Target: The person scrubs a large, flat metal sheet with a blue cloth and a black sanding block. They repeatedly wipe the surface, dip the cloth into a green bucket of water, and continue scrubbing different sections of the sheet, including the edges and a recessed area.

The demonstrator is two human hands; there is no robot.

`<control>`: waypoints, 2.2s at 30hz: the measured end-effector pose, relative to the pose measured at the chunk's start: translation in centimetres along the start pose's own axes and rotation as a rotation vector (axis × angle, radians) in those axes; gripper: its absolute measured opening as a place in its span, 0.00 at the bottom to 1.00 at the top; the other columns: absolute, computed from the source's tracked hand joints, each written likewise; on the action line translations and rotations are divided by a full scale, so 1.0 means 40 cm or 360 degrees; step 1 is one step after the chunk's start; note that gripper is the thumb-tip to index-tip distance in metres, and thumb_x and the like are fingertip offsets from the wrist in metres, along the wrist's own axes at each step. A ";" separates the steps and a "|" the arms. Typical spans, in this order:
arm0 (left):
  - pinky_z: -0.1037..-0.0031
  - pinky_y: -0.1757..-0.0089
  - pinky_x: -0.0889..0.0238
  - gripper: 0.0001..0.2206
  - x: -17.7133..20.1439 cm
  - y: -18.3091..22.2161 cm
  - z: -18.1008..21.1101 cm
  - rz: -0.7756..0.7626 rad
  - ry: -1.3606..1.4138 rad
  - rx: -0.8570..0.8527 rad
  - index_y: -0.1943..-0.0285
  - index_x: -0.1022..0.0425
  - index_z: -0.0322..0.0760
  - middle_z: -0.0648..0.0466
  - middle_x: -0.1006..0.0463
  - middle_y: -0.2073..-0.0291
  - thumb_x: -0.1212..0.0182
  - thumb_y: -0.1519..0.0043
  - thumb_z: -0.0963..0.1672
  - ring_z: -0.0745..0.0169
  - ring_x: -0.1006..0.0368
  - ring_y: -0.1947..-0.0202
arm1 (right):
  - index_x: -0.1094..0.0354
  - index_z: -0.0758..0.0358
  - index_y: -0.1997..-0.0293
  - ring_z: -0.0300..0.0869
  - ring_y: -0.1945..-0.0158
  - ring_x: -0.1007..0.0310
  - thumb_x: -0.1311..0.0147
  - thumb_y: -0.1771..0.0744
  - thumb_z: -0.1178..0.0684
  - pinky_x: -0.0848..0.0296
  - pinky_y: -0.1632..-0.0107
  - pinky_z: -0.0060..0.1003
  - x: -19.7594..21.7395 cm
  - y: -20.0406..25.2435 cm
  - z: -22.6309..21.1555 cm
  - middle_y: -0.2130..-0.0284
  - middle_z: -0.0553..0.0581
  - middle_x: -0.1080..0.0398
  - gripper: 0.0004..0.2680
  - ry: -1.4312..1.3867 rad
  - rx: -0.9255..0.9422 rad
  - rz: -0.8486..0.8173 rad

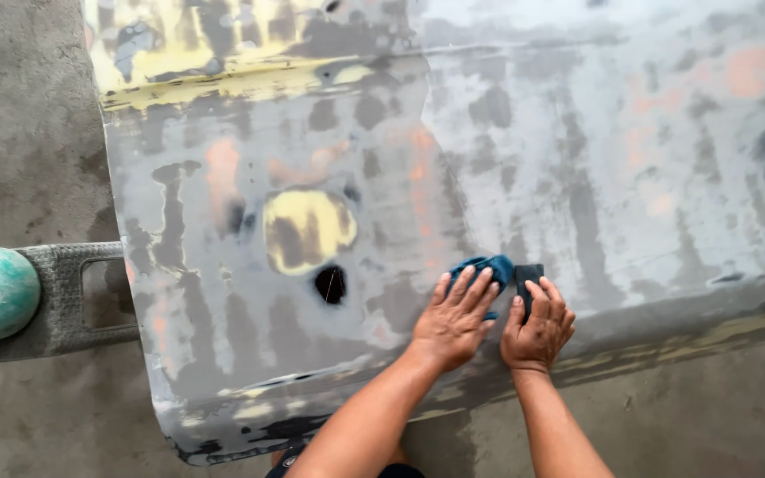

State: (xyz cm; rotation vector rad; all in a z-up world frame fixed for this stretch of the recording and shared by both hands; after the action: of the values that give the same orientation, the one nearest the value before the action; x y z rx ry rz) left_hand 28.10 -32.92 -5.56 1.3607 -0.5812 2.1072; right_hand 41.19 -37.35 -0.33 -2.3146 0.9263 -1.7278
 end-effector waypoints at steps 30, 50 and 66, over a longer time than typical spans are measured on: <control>0.40 0.31 0.71 0.31 0.375 0.225 -0.920 0.0571 -0.0424 0.1133 0.16 0.51 0.43 0.49 0.58 0.18 0.57 0.29 0.52 0.41 0.64 0.20 | 0.32 0.53 0.41 0.55 0.37 0.40 0.47 0.31 0.51 0.44 0.34 0.53 -0.045 -0.015 0.019 0.35 0.53 0.36 0.12 0.0062 -0.0286 -0.0187; 0.43 0.30 0.65 0.30 0.317 0.008 -0.693 0.0742 -0.0238 0.1444 0.19 0.44 0.38 0.43 0.52 0.19 0.52 0.29 0.53 0.35 0.59 0.21 | 0.34 0.55 0.37 0.49 0.33 0.37 0.52 0.30 0.56 0.40 0.33 0.48 -0.270 -0.537 -0.061 0.38 0.54 0.34 0.13 -0.0135 0.0774 -0.0397; 0.44 0.30 0.73 0.32 0.359 -0.535 -0.713 0.0493 -0.0186 0.1264 0.17 0.54 0.46 0.47 0.61 0.19 0.63 0.29 0.57 0.42 0.66 0.21 | 0.34 0.56 0.38 0.56 0.36 0.42 0.49 0.29 0.54 0.46 0.33 0.54 -0.234 -0.683 0.210 0.34 0.56 0.38 0.11 -0.0079 -0.0037 -0.0140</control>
State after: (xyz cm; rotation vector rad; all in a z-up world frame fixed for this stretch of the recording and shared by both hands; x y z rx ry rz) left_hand 18.21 4.10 -2.31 1.9124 0.0443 2.6699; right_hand 58.18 -12.57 0.68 -2.4358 0.8528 -1.6915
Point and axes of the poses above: each hand's wrist, its own y-axis away from the middle knuckle, its own x-axis out of the back of the hand, z = x × y, the point moved 10 cm from there along -y, towards the middle knuckle
